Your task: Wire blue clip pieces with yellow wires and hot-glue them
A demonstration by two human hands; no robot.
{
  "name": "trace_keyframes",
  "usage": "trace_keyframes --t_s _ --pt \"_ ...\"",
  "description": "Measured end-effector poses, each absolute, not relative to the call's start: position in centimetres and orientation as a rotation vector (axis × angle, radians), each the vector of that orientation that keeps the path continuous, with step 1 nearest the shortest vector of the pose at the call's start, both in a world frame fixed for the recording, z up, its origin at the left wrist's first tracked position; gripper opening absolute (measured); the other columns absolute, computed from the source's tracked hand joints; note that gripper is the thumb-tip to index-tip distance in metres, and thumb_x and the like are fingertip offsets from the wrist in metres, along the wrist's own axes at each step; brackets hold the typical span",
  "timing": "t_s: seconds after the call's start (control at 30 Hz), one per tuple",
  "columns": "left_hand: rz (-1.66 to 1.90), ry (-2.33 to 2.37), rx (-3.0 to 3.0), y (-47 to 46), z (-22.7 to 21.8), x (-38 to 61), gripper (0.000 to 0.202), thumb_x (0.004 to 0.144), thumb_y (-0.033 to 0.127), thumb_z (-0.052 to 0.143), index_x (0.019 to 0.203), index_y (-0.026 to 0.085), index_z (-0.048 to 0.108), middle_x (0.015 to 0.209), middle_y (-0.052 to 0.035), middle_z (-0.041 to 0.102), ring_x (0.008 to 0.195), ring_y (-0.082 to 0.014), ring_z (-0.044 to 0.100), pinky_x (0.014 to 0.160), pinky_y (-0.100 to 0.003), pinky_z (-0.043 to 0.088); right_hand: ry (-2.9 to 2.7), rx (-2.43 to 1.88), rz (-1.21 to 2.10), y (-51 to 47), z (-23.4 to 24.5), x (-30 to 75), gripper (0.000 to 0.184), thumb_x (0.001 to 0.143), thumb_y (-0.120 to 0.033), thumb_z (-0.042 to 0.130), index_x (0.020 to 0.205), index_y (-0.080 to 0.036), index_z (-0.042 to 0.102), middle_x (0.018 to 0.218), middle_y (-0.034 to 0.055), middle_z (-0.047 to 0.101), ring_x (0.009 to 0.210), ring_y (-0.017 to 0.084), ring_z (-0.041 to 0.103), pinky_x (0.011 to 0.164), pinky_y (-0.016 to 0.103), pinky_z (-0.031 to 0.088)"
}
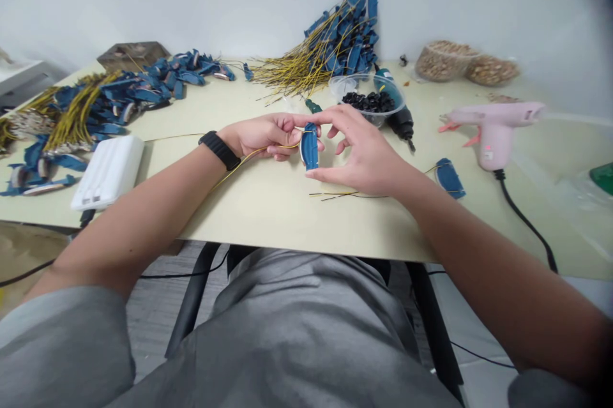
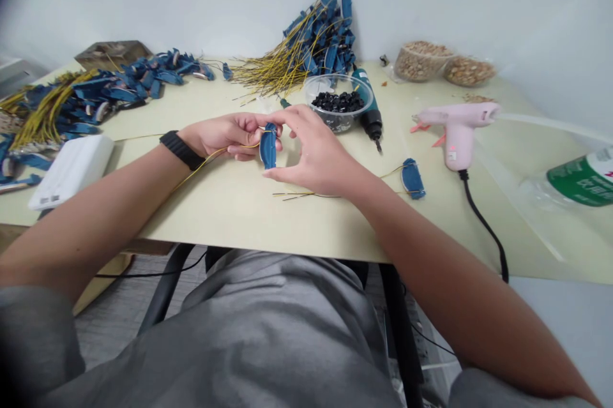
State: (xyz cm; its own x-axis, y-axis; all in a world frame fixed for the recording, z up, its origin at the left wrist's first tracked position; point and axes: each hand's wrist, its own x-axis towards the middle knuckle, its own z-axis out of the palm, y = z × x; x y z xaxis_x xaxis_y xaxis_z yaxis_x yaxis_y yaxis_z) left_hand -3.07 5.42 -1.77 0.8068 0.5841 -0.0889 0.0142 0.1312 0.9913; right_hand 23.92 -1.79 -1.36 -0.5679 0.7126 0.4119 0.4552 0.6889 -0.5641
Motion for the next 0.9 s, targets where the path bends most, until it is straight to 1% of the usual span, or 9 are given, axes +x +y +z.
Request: trace_keyframes --t_s 0.07,0.13,0.27,0.33,0.4,0.5,0.57,0.77,0.9 --pt "0.445 0.505 1.370 5.3 -1.8 -2.9 0.049 0.081 0.041 0.109 0.120 0.022 0.086 0.076 0.0017 0.075 0.037 -0.0033 0.031 0.042 -0.023 0.035 -2.256 -0.883 0.563 -1.8 -1.2 24.0 0.082 0.085 -0.045 0.102 0.161 -0.039 0.072 0.156 0.0142 0.067 0.134 0.040 0.067 0.107 0.062 0.069" --pt "0.453 0.506 1.372 5.3 -1.9 -2.8 0.048 0.082 0.040 0.109 0.120 0.022 0.085 0.072 0.0029 0.072 0.038 -0.0039 0.031 0.044 -0.023 0.037 -2.247 -0.868 0.591 -1.7 -1.1 24.0 0.082 0.084 -0.044 0.102 0.161 -0.039 0.073 0.157 0.0135 0.067 0.131 0.038 0.068 0.102 0.058 0.070" --pt "0.456 0.472 1.417 5.3 -2.0 -2.7 0.041 0.084 0.042 0.108 0.109 0.020 0.084 0.057 0.0076 0.054 0.039 -0.0054 0.028 0.047 -0.024 0.039 -2.236 -0.850 0.637 -1.5 -1.0 24.0 0.083 0.081 -0.040 0.102 0.159 -0.034 0.075 0.157 0.0132 0.069 0.126 0.034 0.069 0.093 0.049 0.069" --pt "0.439 0.454 1.443 5.2 -1.9 -2.7 0.041 0.085 0.045 0.108 0.107 0.020 0.084 0.055 0.0083 0.050 0.040 -0.0058 0.028 0.048 -0.025 0.038 -2.219 -0.842 0.653 -1.4 -1.1 24.0 0.083 0.080 -0.039 0.101 0.158 -0.031 0.076 0.156 0.0133 0.071 0.125 0.034 0.070 0.092 0.047 0.068" --pt "0.431 0.486 1.468 5.1 -1.5 -2.7 0.042 0.085 0.043 0.109 0.108 0.020 0.084 0.058 0.0081 0.051 0.042 -0.0055 0.029 0.048 -0.024 0.038 -2.204 -0.831 0.656 -1.3 -1.2 23.9 0.083 0.079 -0.039 0.101 0.157 -0.028 0.077 0.153 0.0135 0.072 0.123 0.033 0.070 0.095 0.048 0.067" --pt "0.442 0.592 1.491 4.8 -1.0 -2.8 0.044 0.081 0.036 0.112 0.108 0.020 0.082 0.064 0.0071 0.055 0.045 -0.0046 0.030 0.049 -0.024 0.038 -2.194 -0.821 0.635 -1.1 -1.4 23.8 0.083 0.077 -0.039 0.101 0.155 -0.025 0.078 0.147 0.0138 0.075 0.121 0.033 0.071 0.106 0.052 0.064" --pt "0.443 0.651 1.506 4.7 -0.7 -2.8 0.044 0.080 0.036 0.113 0.105 0.021 0.079 0.067 0.0064 0.055 0.047 -0.0047 0.032 0.050 -0.024 0.038 -2.196 -0.839 0.619 -1.0 -1.5 23.7 0.082 0.077 -0.039 0.101 0.154 -0.024 0.078 0.145 0.0138 0.076 0.120 0.033 0.071 0.108 0.053 0.062" --pt "0.372 0.727 1.668 4.5 -0.4 -2.9 0.041 0.094 0.050 0.101 0.093 0.022 0.072 0.074 -0.0016 0.067 0.051 -0.0085 0.039 0.050 -0.028 0.037 -2.220 -0.952 0.572 -1.0 -1.5 23.7 0.080 0.077 -0.040 0.099 0.152 -0.020 0.077 0.142 0.0148 0.078 0.117 0.034 0.072 0.106 0.052 0.061" --pt "0.367 0.799 1.820 4.3 -0.1 -2.9 0.041 0.100 0.049 0.094 0.088 0.021 0.068 0.073 -0.0016 0.064 0.053 -0.0098 0.047 0.052 -0.027 0.039 -2.238 -0.999 0.543 -0.8 -1.6 23.7 0.082 0.077 -0.041 0.098 0.153 -0.018 0.077 0.136 0.0151 0.078 0.116 0.034 0.072 0.106 0.051 0.059"
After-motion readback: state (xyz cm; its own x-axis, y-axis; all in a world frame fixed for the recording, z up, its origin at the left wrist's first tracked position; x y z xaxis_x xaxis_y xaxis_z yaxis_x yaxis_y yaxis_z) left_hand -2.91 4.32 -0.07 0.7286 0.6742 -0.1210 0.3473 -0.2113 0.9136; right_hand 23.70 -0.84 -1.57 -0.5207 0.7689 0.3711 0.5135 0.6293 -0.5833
